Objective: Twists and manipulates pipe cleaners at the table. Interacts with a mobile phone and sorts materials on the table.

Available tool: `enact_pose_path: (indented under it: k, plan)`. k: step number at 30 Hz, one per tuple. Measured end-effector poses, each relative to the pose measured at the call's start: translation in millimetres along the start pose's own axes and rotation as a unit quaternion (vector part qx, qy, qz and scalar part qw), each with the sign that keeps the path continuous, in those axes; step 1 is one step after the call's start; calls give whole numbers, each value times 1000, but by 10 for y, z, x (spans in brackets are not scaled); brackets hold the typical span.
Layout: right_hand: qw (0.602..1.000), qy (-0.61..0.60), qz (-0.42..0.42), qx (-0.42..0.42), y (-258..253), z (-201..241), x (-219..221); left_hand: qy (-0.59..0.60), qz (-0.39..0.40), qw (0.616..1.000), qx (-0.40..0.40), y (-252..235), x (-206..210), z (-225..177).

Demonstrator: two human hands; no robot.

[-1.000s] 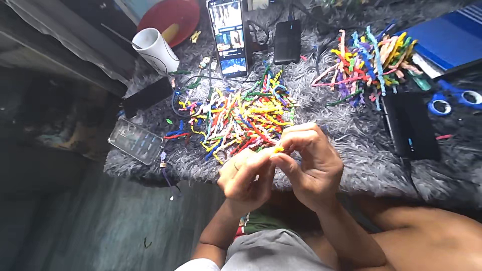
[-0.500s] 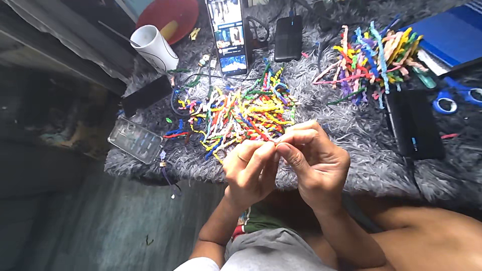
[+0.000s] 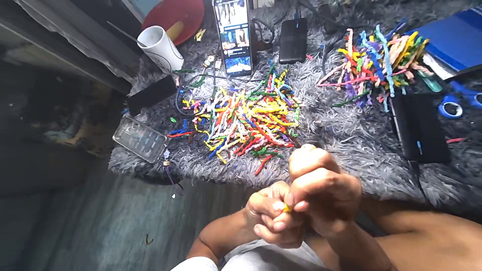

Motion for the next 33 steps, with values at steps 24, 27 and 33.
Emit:
enact_pose_path:
  k: [24,27,33]
  plan:
    - [957,283,42,-44,-53,52,-129,-615,-337,675,230,194,386,-713]
    - [989,130,61,-38,-51,20,-126,-381,-217,895,82,85,265,-572]
    - [992,-32,114,-43,-93,99,22,-145,-40,987,-51,39,44,-148]
Point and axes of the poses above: each hand's wrist, its own y-axis away from the middle knuckle, its own x-axis out of the palm, z = x × y, the point moved 7 cm from there along -y, towards the middle knuckle, and after that the axes turned 15 degrees about -x, right-handed, at the moved point
